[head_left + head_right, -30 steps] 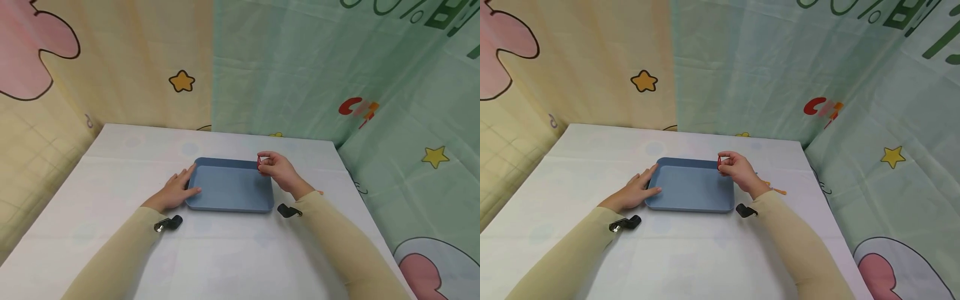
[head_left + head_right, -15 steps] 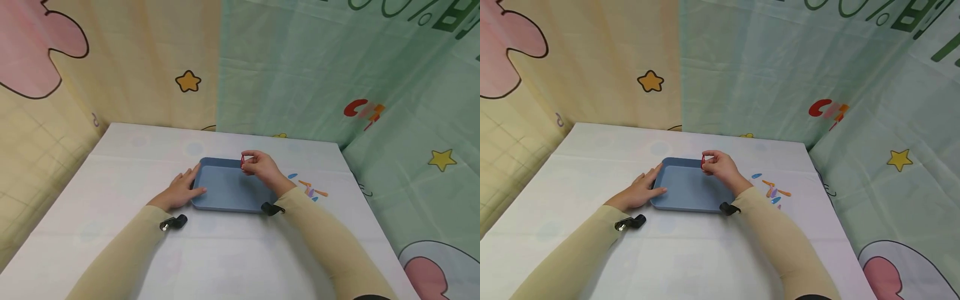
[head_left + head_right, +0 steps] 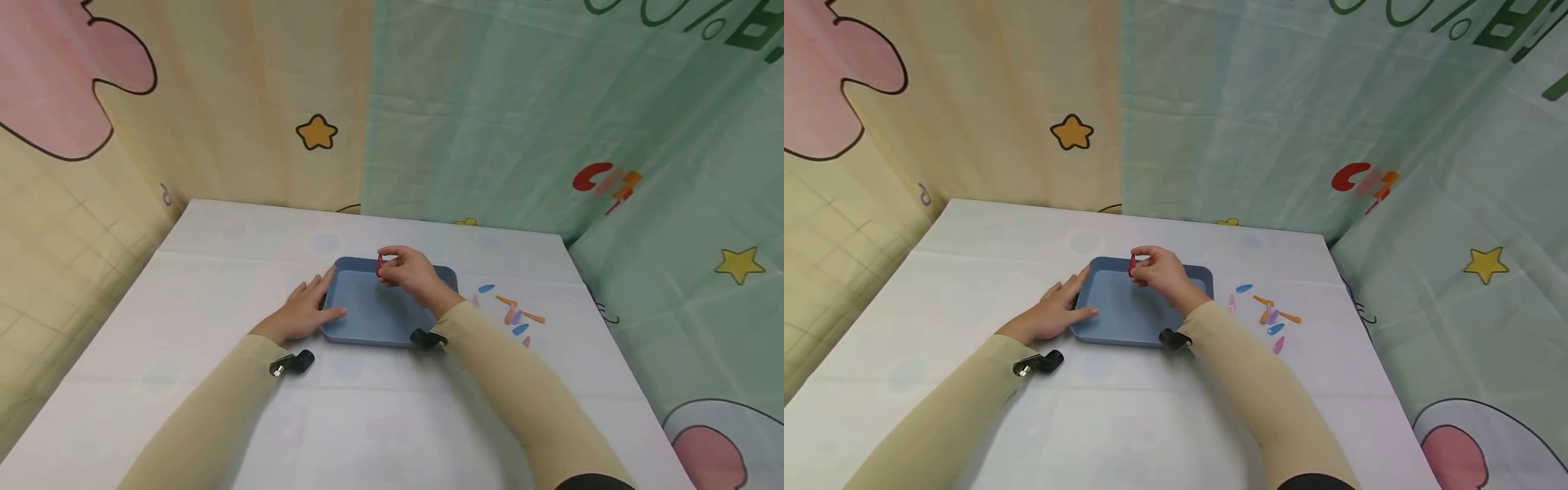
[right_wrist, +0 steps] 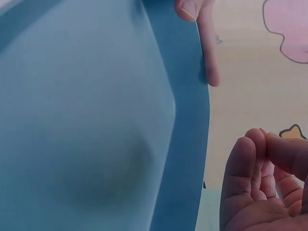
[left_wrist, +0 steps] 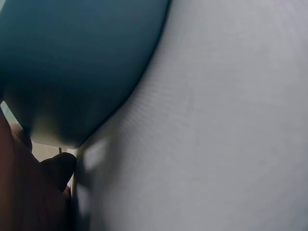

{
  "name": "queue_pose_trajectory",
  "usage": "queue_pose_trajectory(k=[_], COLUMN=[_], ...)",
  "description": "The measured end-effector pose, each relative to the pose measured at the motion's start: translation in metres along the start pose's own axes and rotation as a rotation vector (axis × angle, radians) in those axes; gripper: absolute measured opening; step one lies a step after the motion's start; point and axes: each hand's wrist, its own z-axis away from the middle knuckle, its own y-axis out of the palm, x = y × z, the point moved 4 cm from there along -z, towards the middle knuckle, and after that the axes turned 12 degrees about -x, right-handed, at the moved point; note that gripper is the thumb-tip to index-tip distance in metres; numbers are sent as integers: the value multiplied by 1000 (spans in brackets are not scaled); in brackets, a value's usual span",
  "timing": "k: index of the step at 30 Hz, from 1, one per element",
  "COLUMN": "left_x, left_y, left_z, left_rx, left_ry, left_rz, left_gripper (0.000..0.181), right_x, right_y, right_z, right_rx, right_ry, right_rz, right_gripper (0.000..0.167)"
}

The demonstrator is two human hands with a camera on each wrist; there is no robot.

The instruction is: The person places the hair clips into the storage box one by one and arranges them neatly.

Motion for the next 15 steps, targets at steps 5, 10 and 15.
queue_pose_trajectory(k=[5,10,15], left_x=[0,0,-1], left_y=[1,0,0], left_z=[0,0,1], left_rx=[8,14,13], left_ry=[-17,-21,-9], left_rz=[0,-4,-11], left_gripper=[102,103,102], right_x=[2,1,-1], right_y=[12,22,31], right_z=[-2,-4,-7], right_rx=[17,25,27], right_ry=[-2,1,-3], right_rz=[22,32,52], right_gripper=[52,52,50])
